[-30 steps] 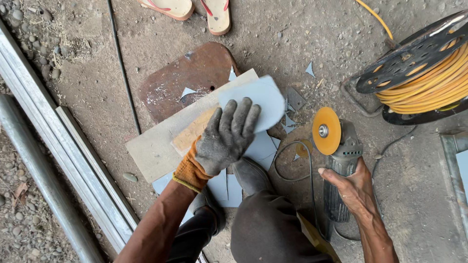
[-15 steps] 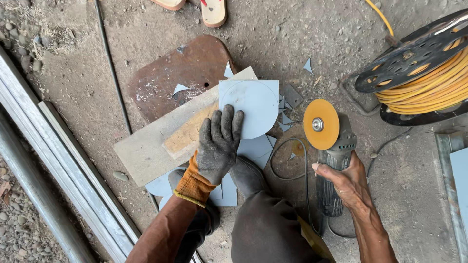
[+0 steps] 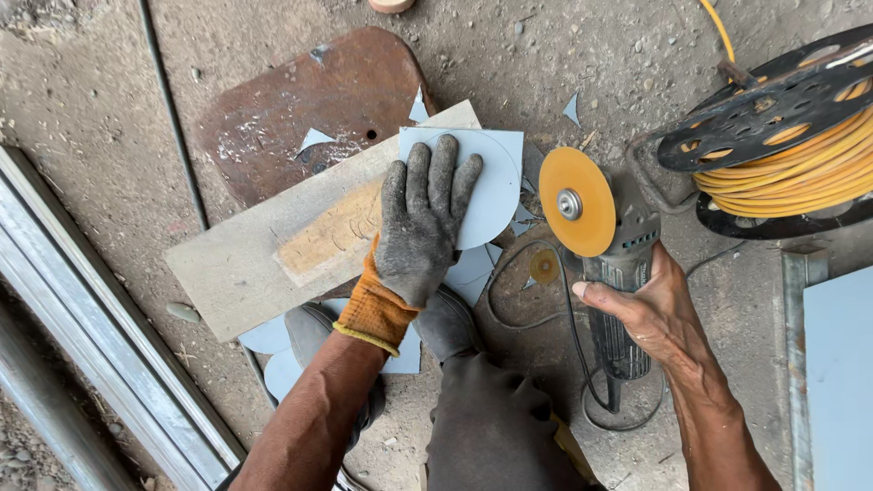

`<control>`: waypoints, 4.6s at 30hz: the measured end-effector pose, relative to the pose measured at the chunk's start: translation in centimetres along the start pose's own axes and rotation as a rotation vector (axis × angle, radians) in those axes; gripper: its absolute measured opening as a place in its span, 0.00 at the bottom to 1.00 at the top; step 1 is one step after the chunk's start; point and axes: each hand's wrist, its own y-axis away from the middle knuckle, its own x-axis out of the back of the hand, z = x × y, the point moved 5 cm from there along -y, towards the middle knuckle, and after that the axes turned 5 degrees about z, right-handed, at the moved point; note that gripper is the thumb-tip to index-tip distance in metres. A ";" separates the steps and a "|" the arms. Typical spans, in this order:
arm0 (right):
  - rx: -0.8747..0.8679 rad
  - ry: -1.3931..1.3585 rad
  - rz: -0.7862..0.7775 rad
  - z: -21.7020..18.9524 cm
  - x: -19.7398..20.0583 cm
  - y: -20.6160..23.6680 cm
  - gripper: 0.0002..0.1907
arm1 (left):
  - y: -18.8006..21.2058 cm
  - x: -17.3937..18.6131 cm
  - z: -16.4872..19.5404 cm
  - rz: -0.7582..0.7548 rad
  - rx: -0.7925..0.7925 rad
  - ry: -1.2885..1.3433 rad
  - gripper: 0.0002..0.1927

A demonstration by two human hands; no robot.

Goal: The person uses an angle grinder to cut a circular shape from a flat metal sheet. They hold the sheet steady with a gloved left hand while guiding the grinder with the right hand, producing sparks as the blade follows a pre-drawn circle.

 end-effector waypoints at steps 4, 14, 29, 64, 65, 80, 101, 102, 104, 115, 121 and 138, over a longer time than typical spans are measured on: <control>0.083 0.079 -0.004 -1.3 -0.6 -0.3 0.39 | 0.2 -1.1 -0.7 -0.092 0.151 0.249 0.62; 0.010 0.170 0.054 -0.7 -1.0 -1.1 0.41 | 0.5 -1.9 -0.5 -0.060 0.202 0.374 0.61; 0.133 0.195 0.056 -0.9 -1.9 -1.9 0.42 | 0.7 -2.4 -0.4 0.020 0.269 0.396 0.54; 0.116 0.117 0.245 3.6 -7.9 2.3 0.38 | 0.4 -1.9 -0.5 0.028 0.281 0.200 0.38; 0.089 0.108 0.228 3.8 -7.5 2.1 0.38 | 0.4 -1.8 -0.5 0.036 0.282 0.221 0.38; 0.084 0.243 0.002 -2.1 -0.5 -2.8 0.43 | 0.6 -1.9 -0.5 0.062 0.253 0.172 0.35; 0.086 0.290 0.019 -2.1 -1.3 -3.6 0.42 | 0.9 -2.5 -0.2 0.096 0.263 0.116 0.35; 0.084 0.292 0.030 -2.0 -1.3 -3.6 0.43 | 0.9 -2.6 -0.3 0.103 0.271 0.217 0.36; 0.085 0.293 0.051 -1.8 -1.2 -3.7 0.44 | 0.9 -2.6 -0.4 0.120 0.288 0.416 0.41; 0.069 0.293 0.040 -2.4 -1.4 -4.1 0.46 | 0.8 -2.7 -0.2 0.084 0.280 0.309 0.41; 0.085 0.297 0.034 -2.9 -1.6 -4.1 0.45 | 0.9 -2.8 0.0 0.115 0.271 0.215 0.37; 0.159 0.318 0.012 -3.8 -1.8 -4.5 0.47 | 0.7 -2.6 -0.5 0.092 0.281 0.338 0.49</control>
